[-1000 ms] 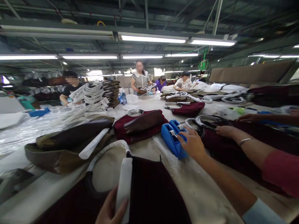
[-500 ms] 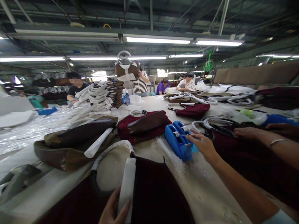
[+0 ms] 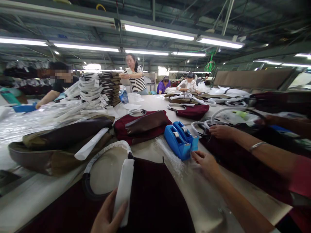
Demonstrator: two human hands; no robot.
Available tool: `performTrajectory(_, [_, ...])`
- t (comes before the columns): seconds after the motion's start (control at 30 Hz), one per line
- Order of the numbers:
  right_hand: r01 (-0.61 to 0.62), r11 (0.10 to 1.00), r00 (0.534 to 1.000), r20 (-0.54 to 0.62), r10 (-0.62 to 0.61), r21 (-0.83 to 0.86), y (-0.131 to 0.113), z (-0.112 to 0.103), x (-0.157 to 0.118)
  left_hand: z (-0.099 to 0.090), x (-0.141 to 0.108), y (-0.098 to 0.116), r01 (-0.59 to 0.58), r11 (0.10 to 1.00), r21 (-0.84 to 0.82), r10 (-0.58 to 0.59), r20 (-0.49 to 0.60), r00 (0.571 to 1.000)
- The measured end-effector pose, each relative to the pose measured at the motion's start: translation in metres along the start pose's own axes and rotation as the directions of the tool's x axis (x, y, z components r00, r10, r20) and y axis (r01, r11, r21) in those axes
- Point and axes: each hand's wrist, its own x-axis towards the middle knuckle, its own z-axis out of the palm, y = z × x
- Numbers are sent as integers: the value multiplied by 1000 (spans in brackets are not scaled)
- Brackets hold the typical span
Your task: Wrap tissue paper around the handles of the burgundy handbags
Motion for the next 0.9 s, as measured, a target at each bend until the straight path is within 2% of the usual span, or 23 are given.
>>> performTrajectory(0.07, [86, 984, 996, -24, -91, -153, 4, -3, -1, 1, 0, 2, -9, 1000, -2, 9, -2, 1000])
performTrajectory(0.13, [138, 968, 989, -17, -144, -209, -1, -1, -11, 3, -3, 5, -8, 1000, -5, 8, -6, 1000])
performTrajectory(0.2, [186, 969, 982, 47, -180, -163, -15, 9, -29, 6, -8, 11, 6, 1000, -14, -6, -5, 1000])
performTrajectory(0.27, [214, 976, 958, 204, -203, -37, -35, 29, -52, 9, -13, 18, 25, 999, -30, -24, 12, 1000])
performTrajectory(0.33, [191, 976, 892, 396, -216, 101, -57, 55, -77, 11, -17, 23, 37, 998, -47, -35, 43, 998])
performTrajectory(0.43, [154, 969, 744, 622, -244, 195, -87, 96, -109, 12, -18, 24, 14, 998, -55, -10, 78, 997])
performTrajectory(0.5, [151, 961, 654, 706, -271, 230, -98, 121, -122, 10, -17, 22, -19, 998, -57, 24, 94, 995])
performTrajectory(0.57, [148, 960, 605, 746, -278, 237, -103, 142, -129, 8, -16, 19, -38, 998, -58, 45, 107, 993])
performTrajectory(0.63, [170, 966, 601, 757, -258, 194, -103, 158, -130, 7, -15, 17, -45, 997, -62, 52, 110, 993])
performTrajectory(0.77, [295, 955, 649, 724, -233, 43, -94, 173, -125, 7, -15, 17, -43, 996, -78, 53, 120, 991])
performTrajectory(0.83, [301, 953, 637, 735, -232, 40, -89, 173, -123, 7, -16, 18, -32, 995, -94, 44, 129, 991])
performTrajectory(0.9, [221, 970, 591, 777, -219, 106, -84, 173, -123, 7, -17, 20, -3, 992, -128, 19, 126, 992])
